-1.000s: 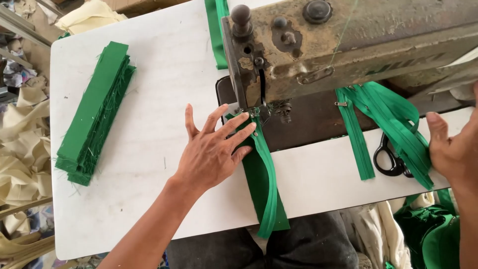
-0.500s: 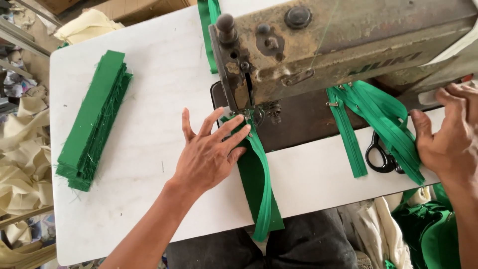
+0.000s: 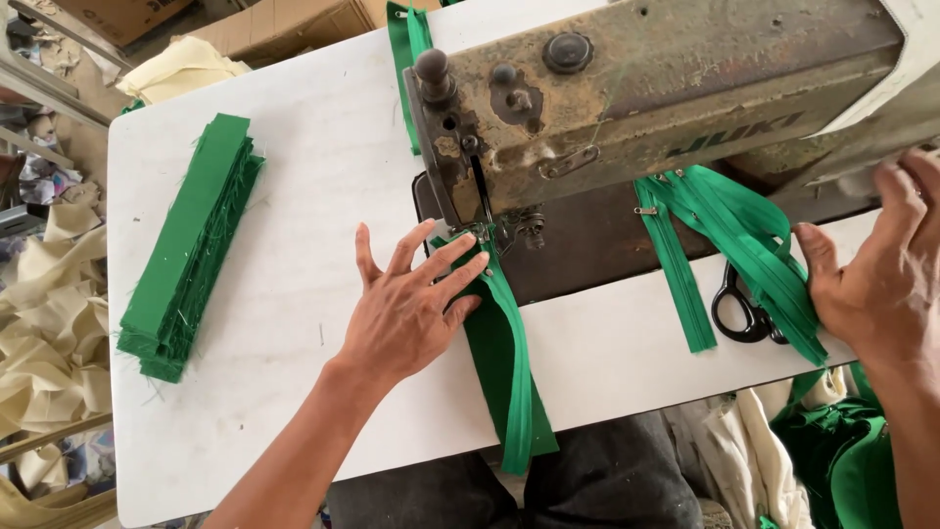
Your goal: Sewing green fabric strips using an industrial sewing machine on a factory floor.
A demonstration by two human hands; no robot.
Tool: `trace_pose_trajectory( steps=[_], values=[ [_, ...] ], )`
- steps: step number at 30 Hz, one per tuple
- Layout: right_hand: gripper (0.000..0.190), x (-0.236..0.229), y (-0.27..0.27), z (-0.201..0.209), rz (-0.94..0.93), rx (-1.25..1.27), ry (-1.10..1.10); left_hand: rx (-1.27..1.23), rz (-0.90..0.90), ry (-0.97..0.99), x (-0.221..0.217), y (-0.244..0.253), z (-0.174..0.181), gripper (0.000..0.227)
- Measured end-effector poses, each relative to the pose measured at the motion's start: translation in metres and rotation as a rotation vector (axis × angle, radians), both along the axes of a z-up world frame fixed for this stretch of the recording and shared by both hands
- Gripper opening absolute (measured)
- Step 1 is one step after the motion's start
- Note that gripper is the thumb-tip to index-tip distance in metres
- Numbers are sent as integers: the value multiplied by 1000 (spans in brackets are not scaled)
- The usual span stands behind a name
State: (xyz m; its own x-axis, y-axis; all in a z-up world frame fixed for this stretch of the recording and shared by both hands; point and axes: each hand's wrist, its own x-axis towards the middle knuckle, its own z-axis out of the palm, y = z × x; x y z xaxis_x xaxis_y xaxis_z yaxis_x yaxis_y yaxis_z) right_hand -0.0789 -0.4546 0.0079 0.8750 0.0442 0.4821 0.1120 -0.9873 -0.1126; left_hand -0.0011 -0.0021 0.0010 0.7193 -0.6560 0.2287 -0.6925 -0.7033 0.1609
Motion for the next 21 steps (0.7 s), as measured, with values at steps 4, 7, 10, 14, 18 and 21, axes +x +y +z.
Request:
trace_pose_trajectory(
  steps=[4,7,10,14,18,21],
  values=[
    [55,-2,-11,-9,16,-81,-34,11,-1,1,0,0,2,40],
    [65,2,-5,0,22,-37,-55,30,3,10,5,1,-1,42],
    [56,-7,2,-1,3,264,-40,22,2,19,10,2,0,41],
    [48,-19,59,-3,156,-30,-402,-4,-11,-24,10,3,-1,39],
    [27,-11,143,-2,322,140,-148,-35,-2,25,11,3,-4,36],
    [27,10,183,-12,346,133,-10,-26,65,64,7,-1,-5,36]
  ],
)
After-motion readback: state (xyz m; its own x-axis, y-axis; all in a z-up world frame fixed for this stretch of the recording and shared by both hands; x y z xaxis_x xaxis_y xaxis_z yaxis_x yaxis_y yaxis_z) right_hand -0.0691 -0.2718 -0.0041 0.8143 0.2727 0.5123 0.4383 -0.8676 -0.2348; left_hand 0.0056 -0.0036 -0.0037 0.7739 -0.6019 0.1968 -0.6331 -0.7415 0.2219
